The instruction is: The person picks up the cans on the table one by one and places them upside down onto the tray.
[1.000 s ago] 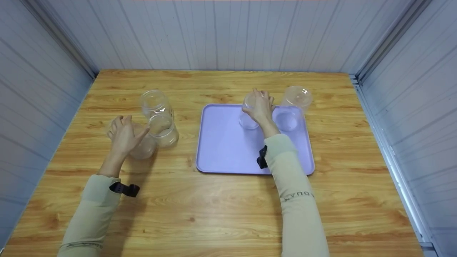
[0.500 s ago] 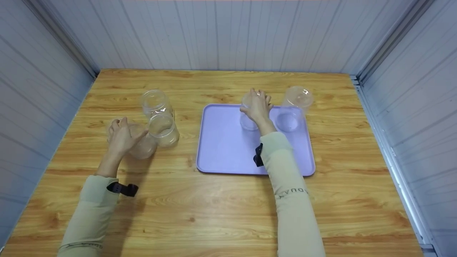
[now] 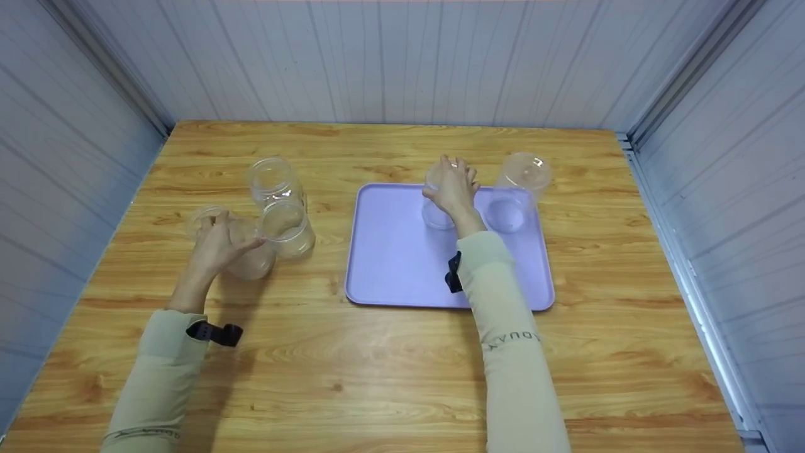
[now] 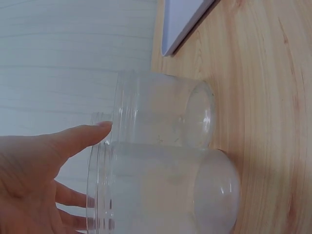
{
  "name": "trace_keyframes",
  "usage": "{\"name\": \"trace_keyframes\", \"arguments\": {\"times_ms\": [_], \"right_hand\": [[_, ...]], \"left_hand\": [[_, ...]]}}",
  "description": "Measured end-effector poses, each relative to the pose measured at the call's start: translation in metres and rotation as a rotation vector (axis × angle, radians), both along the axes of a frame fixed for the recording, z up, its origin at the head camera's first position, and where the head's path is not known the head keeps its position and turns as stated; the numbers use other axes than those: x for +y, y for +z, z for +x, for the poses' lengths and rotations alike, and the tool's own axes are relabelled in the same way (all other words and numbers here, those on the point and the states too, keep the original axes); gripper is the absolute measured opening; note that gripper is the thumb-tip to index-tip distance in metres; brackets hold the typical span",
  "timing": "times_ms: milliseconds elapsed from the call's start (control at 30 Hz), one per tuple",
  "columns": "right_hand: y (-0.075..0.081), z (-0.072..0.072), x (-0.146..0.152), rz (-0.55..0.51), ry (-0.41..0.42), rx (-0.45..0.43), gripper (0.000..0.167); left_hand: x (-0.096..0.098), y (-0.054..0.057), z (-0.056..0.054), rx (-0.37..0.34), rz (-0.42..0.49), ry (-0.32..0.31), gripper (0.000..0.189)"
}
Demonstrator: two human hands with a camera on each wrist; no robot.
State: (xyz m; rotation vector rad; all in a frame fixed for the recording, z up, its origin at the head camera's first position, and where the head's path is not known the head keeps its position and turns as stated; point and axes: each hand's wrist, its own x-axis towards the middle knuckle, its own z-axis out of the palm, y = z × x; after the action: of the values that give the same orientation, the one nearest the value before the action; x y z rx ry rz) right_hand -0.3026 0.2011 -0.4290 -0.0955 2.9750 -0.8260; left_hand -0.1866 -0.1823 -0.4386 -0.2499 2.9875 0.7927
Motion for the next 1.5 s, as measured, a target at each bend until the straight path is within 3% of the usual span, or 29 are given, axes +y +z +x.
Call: {"name": "trace_keyframes", "arguments": {"times_ms": [367,833,1033,1233,1500], "right_hand": [[0.006,0.002,0.002,0.043,0.009,-0.038,0.082],[0.008,0.006,0.005,0.022,0.076,0.037,0.081],[0.009,0.01,0.004,-0.011,0.088,0.075,0.079],[0.009,0.016,0.002,-0.047,0.101,0.12,0.076],[0.006,0.02,0.004,-0.099,0.109,0.18,0.074]], "left_hand": [[0.001,-0.004,0.002,0.057,-0.016,0.006,0.081],[0.004,-0.006,0.015,0.138,-0.027,0.02,0.081],[0.004,-0.005,0.022,0.157,-0.028,-0.014,0.089],[0.003,-0.003,0.028,0.174,0.053,-0.052,0.082],[0.006,0.0,0.034,0.127,0.155,-0.085,0.079]]}}
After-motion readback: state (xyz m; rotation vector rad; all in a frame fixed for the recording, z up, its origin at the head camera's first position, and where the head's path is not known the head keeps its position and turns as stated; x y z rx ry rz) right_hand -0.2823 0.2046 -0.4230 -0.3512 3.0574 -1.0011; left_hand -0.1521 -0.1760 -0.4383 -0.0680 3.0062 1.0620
